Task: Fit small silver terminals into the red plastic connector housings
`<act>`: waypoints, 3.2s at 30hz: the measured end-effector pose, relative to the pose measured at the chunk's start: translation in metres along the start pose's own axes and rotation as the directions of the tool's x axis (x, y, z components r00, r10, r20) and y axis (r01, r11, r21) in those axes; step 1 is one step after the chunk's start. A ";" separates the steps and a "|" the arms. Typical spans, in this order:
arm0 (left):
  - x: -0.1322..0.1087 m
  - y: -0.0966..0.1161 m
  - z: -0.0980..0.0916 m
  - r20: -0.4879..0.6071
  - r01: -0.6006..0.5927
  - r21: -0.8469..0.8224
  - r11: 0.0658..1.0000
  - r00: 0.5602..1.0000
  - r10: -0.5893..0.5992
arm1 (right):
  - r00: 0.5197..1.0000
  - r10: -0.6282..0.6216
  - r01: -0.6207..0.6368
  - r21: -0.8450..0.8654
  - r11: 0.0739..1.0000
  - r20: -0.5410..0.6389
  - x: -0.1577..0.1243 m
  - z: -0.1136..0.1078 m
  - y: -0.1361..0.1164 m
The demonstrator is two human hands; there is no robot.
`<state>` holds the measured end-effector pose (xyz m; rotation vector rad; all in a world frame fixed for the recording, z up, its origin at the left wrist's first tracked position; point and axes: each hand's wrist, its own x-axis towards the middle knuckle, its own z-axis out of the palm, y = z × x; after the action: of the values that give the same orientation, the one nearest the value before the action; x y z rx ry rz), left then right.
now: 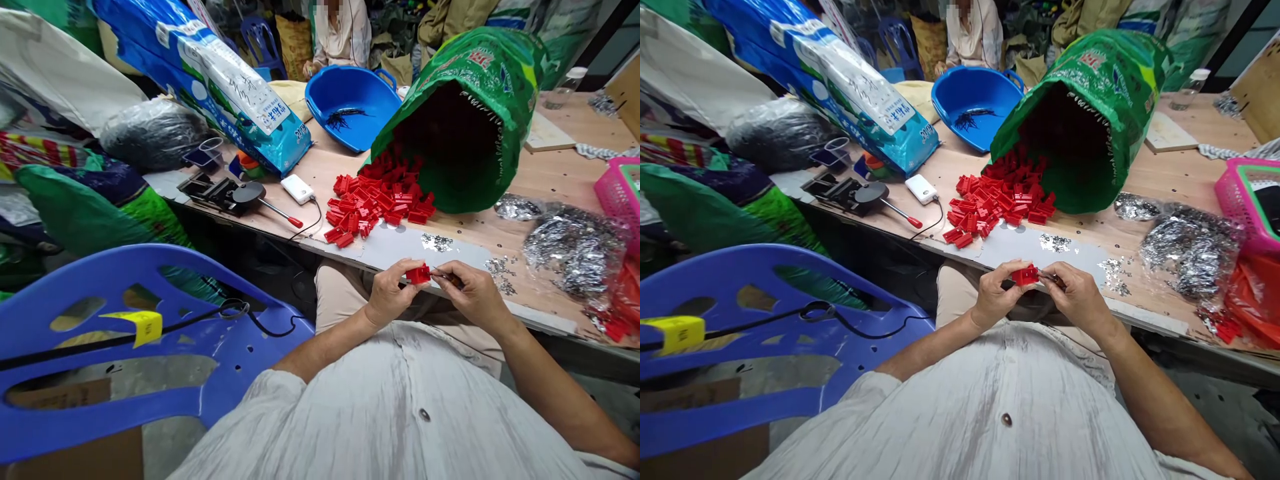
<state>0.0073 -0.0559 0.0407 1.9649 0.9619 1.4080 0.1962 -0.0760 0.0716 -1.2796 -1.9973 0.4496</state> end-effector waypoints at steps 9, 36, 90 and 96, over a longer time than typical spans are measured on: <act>-0.002 -0.002 0.003 -0.017 -0.070 0.042 0.997 0.997 0.071 | 0.998 -0.061 0.060 -0.046 0.997 -0.013 0.001 0.003 0.000; -0.006 0.003 0.005 -0.037 0.017 -0.086 0.996 0.999 -0.020 | 0.942 0.294 -0.335 0.397 0.855 0.161 -0.008 0.003 0.010; -0.015 -0.032 0.014 0.253 0.538 -0.700 0.469 0.802 -0.542 | 0.902 0.431 -0.385 -0.401 0.831 0.028 0.032 -0.013 0.138; -0.010 -0.033 0.011 0.249 0.525 -0.666 0.529 0.826 -0.506 | 0.879 0.473 -0.412 -0.403 0.817 0.060 0.038 -0.012 0.134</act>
<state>0.0073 -0.0443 0.0066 0.9798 0.7249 1.1387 0.2811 0.0164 0.0112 -2.0380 -1.9653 0.3986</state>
